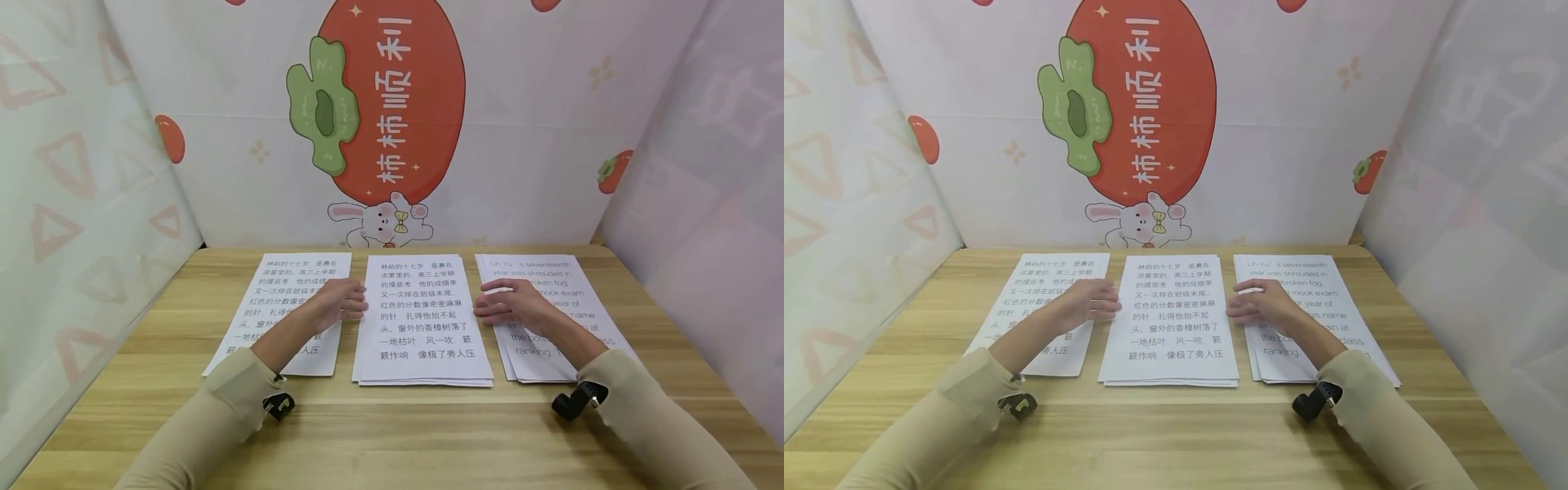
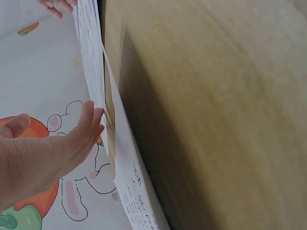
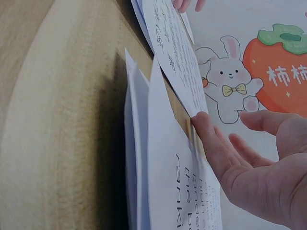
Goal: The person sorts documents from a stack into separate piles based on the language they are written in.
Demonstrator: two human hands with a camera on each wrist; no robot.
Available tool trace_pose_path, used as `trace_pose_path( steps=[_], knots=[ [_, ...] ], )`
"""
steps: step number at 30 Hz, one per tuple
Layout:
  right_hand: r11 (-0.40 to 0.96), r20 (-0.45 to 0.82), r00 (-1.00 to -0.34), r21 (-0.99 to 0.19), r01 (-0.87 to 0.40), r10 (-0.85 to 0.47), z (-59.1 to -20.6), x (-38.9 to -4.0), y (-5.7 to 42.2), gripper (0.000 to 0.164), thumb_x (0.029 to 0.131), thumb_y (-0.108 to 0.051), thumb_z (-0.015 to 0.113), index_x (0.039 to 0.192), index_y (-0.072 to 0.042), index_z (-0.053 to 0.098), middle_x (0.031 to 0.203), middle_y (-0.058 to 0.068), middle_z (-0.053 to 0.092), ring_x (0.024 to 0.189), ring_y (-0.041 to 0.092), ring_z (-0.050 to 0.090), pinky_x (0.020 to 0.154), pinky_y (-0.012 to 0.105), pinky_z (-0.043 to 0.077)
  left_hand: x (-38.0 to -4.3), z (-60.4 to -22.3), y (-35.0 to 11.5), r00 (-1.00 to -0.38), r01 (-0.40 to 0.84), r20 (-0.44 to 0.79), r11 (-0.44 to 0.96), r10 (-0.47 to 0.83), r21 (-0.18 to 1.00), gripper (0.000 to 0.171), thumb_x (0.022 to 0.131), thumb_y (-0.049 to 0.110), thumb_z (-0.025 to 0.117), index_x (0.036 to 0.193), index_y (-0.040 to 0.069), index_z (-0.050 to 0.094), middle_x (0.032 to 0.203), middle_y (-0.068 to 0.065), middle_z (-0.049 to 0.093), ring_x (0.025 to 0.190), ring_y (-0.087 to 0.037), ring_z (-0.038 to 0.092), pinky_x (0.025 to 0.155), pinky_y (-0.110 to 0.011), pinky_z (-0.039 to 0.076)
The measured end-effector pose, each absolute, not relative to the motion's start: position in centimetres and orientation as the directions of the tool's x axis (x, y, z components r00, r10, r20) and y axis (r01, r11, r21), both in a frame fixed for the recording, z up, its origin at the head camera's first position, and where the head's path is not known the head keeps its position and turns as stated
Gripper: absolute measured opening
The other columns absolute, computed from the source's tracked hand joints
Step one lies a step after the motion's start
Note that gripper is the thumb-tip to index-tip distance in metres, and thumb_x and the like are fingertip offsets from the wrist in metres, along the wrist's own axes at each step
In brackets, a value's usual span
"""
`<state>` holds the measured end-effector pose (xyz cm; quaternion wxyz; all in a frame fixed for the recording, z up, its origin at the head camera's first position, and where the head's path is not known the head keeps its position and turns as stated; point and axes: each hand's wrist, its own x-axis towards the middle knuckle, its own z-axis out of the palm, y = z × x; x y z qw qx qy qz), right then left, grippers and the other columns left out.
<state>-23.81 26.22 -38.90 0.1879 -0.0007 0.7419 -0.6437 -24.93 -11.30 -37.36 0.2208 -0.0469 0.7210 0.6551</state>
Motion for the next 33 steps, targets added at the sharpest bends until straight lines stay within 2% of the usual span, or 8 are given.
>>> trace_pose_path(
  steps=[10, 21, 29, 33],
  knots=[
    [0.145, -0.285, -0.93, -0.956, 0.257, -0.231, -38.9, -23.8, 26.3, 0.049, 0.105, -0.003, 0.055, 0.147, 0.013, 0.037, 0.126, 0.026, 0.069, 0.103, 0.026, 0.076, 0.092, 0.041, 0.062, -25.4, -37.6, -11.2, -0.897, -0.394, -0.405, 0.091, 0.178, 0.914, 0.052, 0.104, 0.015, 0.048, 0.15, -0.009, 0.039, 0.147, -0.034, 0.046, 0.128, -0.043, 0.059, 0.104, -0.042, 0.056],
    [0.088, -0.301, -0.921, -0.954, 0.288, -0.246, -39.0, -23.5, 26.3, 0.05, 0.105, -0.002, 0.055, 0.149, 0.013, 0.035, 0.126, 0.025, 0.069, 0.104, 0.026, 0.075, 0.095, 0.044, 0.06, -25.8, -37.4, -10.7, -0.891, -0.426, -0.421, 0.005, 0.173, 0.905, 0.052, 0.108, 0.017, 0.045, 0.152, -0.008, 0.037, 0.147, -0.036, 0.044, 0.134, -0.048, 0.053, 0.11, -0.046, 0.051],
    [0.102, -0.291, -0.925, -0.956, 0.274, -0.245, -38.8, -23.3, 26.3, 0.05, 0.105, -0.003, 0.055, 0.148, 0.013, 0.035, 0.123, 0.023, 0.07, 0.105, 0.027, 0.075, 0.094, 0.045, 0.061, -25.9, -37.3, -10.8, -0.9, -0.414, -0.422, 0.086, 0.109, 0.906, 0.049, 0.106, 0.018, 0.047, 0.149, -0.006, 0.044, 0.144, -0.033, 0.048, 0.128, -0.044, 0.058, 0.106, -0.044, 0.054],
    [0.115, -0.292, -0.926, -0.956, 0.271, -0.24, -38.8, -23.4, 26.4, 0.05, 0.105, -0.003, 0.054, 0.149, 0.013, 0.036, 0.124, 0.024, 0.07, 0.105, 0.027, 0.075, 0.094, 0.045, 0.061, -26.0, -37.2, -10.8, -0.896, -0.421, -0.431, 0.105, 0.109, 0.901, 0.052, 0.105, 0.018, 0.049, 0.151, -0.005, 0.04, 0.144, -0.032, 0.049, 0.126, -0.042, 0.06, 0.105, -0.043, 0.056]
  ],
)
